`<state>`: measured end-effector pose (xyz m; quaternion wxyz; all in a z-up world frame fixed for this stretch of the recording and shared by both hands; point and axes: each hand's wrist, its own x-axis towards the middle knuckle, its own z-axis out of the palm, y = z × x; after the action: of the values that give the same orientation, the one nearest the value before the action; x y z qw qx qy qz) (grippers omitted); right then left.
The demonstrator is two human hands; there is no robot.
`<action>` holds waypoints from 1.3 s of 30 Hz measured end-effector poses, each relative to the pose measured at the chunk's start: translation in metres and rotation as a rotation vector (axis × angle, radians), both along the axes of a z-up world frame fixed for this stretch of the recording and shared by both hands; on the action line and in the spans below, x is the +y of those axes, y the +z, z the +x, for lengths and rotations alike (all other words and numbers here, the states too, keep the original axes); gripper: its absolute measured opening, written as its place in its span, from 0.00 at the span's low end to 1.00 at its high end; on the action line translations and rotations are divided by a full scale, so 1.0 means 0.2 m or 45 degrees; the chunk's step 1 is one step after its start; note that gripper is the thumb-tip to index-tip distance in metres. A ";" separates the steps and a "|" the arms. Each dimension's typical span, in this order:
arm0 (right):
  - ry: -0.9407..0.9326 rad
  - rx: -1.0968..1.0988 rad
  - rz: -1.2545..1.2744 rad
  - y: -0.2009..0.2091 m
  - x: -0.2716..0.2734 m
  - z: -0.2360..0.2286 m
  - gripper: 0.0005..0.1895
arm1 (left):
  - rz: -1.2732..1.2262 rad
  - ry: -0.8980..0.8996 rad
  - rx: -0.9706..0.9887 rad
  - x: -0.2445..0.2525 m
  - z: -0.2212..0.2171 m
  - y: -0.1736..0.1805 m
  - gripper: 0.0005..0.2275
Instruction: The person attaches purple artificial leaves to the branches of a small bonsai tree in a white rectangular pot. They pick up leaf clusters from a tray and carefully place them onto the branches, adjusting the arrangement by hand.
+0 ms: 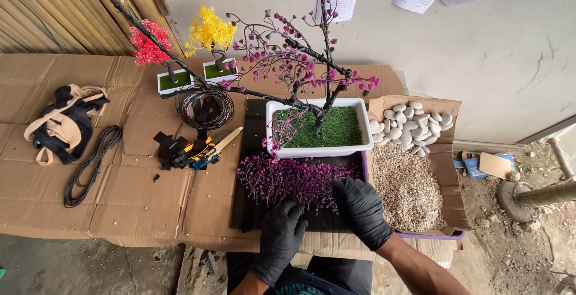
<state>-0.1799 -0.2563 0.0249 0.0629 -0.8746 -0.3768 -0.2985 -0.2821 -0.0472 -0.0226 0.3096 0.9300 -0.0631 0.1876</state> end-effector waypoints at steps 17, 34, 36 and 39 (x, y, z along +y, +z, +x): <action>-0.275 1.051 1.386 -0.08 0.10 -0.22 0.20 | 0.177 -0.279 0.236 0.09 0.07 0.10 0.22; -0.221 0.980 1.737 0.32 0.00 -0.12 0.11 | -0.171 0.023 0.200 0.04 0.11 0.11 0.13; -0.275 1.139 1.943 0.32 0.01 -0.08 0.10 | -0.322 0.036 0.211 0.04 0.11 0.23 0.10; -0.098 1.234 2.029 0.29 0.02 -0.03 0.10 | -0.503 0.162 0.161 0.04 0.12 0.28 0.09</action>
<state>-0.1864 -0.2515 0.0827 0.7847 -0.6145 0.0357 -0.0734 -0.2575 -0.0387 0.0341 0.4768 0.8633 0.0530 0.1569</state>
